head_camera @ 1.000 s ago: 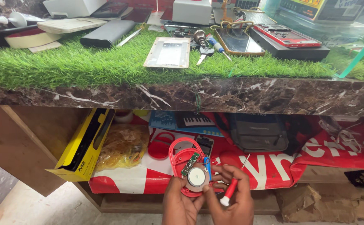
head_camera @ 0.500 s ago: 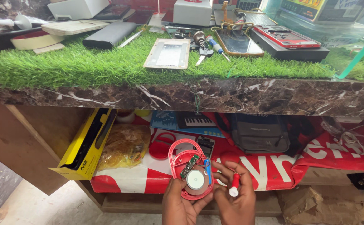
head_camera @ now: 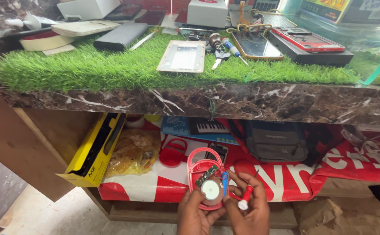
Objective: The person repairs a red portable Bluetooth speaker at a workbench. They unscrew the speaker grille with a screwdriver, remove the internal circuit board and speaker driver, work on the wiring and components, and reassemble the parts back into the red housing.
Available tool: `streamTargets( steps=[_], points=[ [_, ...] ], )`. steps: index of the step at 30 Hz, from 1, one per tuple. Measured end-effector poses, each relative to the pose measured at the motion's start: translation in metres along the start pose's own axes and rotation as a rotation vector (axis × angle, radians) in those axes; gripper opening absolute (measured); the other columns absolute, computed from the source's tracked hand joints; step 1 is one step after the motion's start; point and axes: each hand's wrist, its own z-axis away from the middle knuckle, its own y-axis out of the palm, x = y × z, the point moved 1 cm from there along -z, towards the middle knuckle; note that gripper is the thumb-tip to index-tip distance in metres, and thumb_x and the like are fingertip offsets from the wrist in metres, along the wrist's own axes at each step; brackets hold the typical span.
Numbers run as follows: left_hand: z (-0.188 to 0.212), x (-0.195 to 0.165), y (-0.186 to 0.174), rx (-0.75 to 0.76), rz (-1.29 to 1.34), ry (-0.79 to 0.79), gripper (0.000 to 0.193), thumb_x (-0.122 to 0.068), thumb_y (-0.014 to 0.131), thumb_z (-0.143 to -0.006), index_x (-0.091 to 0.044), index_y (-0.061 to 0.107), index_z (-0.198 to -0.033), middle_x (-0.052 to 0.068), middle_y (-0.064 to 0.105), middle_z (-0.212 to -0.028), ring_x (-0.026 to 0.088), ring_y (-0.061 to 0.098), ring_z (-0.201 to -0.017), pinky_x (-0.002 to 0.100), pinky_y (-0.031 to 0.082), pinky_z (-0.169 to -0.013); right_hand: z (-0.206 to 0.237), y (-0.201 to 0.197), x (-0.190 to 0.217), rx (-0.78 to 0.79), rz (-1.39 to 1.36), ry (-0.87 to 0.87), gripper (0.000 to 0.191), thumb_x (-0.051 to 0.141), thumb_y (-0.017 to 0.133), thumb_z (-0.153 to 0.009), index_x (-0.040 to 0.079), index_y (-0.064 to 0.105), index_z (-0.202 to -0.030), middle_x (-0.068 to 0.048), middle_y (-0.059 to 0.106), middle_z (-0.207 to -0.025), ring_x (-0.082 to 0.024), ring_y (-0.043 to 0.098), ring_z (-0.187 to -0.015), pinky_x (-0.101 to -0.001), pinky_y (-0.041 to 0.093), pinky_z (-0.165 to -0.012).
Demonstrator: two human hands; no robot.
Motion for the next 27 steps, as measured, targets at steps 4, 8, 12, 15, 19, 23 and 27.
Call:
streamTargets(
  steps=[4, 8, 12, 15, 19, 23, 27],
  points=[
    [-0.004, 0.002, -0.003, 0.069, -0.056, 0.009, 0.048, -0.024, 0.053, -0.087, -0.011, 0.060, -0.132, 0.013, 0.074, -0.117, 0.027, 0.076, -0.100, 0.041, 0.066, -0.070, -0.005, -0.007, -0.005, -0.045, -0.123, 0.127, 0.061, -0.018, 0.062, -0.078, -0.001, 0.047, -0.134, -0.025, 0.067, -0.131, -0.023, 0.070, -0.108, -0.0367, 0.059, -0.087],
    [-0.006, 0.001, -0.005, 0.107, -0.087, 0.004, 0.054, -0.020, 0.049, -0.085, -0.009, 0.058, -0.137, 0.020, 0.074, -0.118, 0.028, 0.075, -0.099, 0.042, 0.066, -0.069, -0.006, -0.011, -0.006, -0.038, -0.185, 0.146, 0.060, -0.017, 0.063, -0.078, -0.002, 0.049, -0.134, -0.026, 0.068, -0.129, -0.025, 0.070, -0.107, -0.0376, 0.059, -0.086],
    [-0.007, 0.000, -0.004, 0.058, -0.096, -0.022, 0.054, -0.021, 0.049, -0.085, -0.013, 0.054, -0.138, 0.016, 0.072, -0.120, 0.025, 0.076, -0.100, 0.041, 0.066, -0.067, -0.006, -0.011, -0.006, -0.039, -0.202, 0.133, 0.058, -0.017, 0.064, -0.078, -0.003, 0.051, -0.133, -0.027, 0.068, -0.128, -0.026, 0.070, -0.106, -0.0376, 0.058, -0.086],
    [-0.006, 0.000, -0.003, 0.044, -0.102, -0.023, 0.053, -0.023, 0.050, -0.087, -0.014, 0.053, -0.139, 0.015, 0.072, -0.121, 0.025, 0.075, -0.099, 0.040, 0.065, -0.065, -0.007, -0.012, -0.002, -0.051, -0.193, 0.161, 0.057, -0.016, 0.065, -0.077, -0.003, 0.052, -0.132, -0.027, 0.069, -0.127, -0.027, 0.071, -0.105, -0.0392, 0.060, -0.084],
    [-0.005, 0.000, 0.001, 0.037, -0.107, -0.025, 0.051, -0.022, 0.050, -0.085, -0.015, 0.053, -0.136, 0.014, 0.072, -0.121, 0.026, 0.077, -0.100, 0.041, 0.065, -0.065, -0.007, -0.007, 0.007, -0.076, -0.195, 0.184, 0.056, -0.015, 0.066, -0.076, -0.003, 0.052, -0.129, -0.025, 0.071, -0.124, -0.027, 0.073, -0.104, -0.0387, 0.062, -0.081],
    [-0.001, 0.000, 0.003, -0.016, -0.018, -0.004, 0.047, -0.023, 0.051, -0.087, -0.006, 0.058, -0.130, 0.019, 0.071, -0.117, 0.029, 0.076, -0.095, 0.043, 0.067, -0.066, -0.004, -0.001, 0.015, -0.173, -0.036, 0.162, 0.043, -0.001, 0.058, -0.091, -0.001, 0.054, -0.133, -0.020, 0.075, -0.117, -0.019, 0.071, -0.102, -0.0305, 0.057, -0.078],
    [0.000, -0.002, 0.003, -0.074, 0.015, 0.018, 0.044, -0.027, 0.052, -0.088, -0.006, 0.060, -0.126, 0.016, 0.072, -0.114, 0.028, 0.075, -0.094, 0.044, 0.066, -0.067, -0.005, -0.004, 0.021, -0.249, -0.018, 0.074, 0.041, 0.020, 0.049, -0.102, -0.001, 0.054, -0.137, -0.017, 0.078, -0.101, -0.014, 0.069, -0.085, -0.0273, 0.054, -0.070]
  ],
)
